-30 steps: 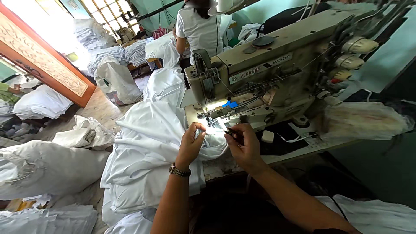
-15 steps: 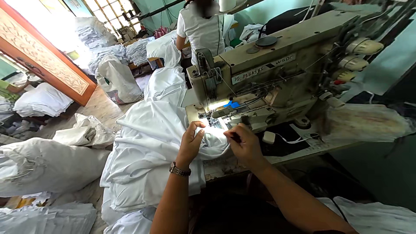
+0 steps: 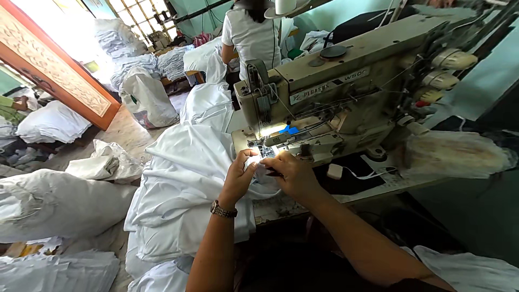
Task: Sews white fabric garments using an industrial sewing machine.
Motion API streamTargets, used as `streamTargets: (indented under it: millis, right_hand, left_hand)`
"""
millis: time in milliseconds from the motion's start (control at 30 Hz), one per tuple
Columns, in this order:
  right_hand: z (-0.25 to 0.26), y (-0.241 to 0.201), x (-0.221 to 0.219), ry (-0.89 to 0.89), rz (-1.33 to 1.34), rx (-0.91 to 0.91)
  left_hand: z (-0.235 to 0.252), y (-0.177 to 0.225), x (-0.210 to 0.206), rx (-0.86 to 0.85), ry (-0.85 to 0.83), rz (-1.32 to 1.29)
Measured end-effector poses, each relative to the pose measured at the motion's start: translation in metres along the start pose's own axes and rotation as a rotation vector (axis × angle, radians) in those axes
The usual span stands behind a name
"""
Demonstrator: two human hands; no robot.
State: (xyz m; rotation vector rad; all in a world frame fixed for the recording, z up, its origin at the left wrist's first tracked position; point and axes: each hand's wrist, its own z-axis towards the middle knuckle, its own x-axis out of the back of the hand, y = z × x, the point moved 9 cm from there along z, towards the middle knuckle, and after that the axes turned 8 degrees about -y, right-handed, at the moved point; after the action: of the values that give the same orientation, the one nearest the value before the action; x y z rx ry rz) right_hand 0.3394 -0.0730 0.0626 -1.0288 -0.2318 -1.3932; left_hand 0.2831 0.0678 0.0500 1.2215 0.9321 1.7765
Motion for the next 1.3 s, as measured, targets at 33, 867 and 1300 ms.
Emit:
streamTargets:
  millis: [33, 867, 1300]
  right_hand:
    - [0.003, 0.002, -0.004, -0.018, -0.012, -0.003]
    - [-0.027, 0.01, 0.009, -0.082, 0.186, -0.268]
    - [-0.02, 0.018, 0.004, -0.085, 0.197, -0.316]
  left_hand:
    - [0.0, 0.0, -0.001, -0.002, -0.01, 0.018]
    - [-0.002, -0.002, -0.001, 0.02, -0.01, -0.036]
    - [-0.001, -0.003, -0.002, 0.025, -0.022, -0.031]
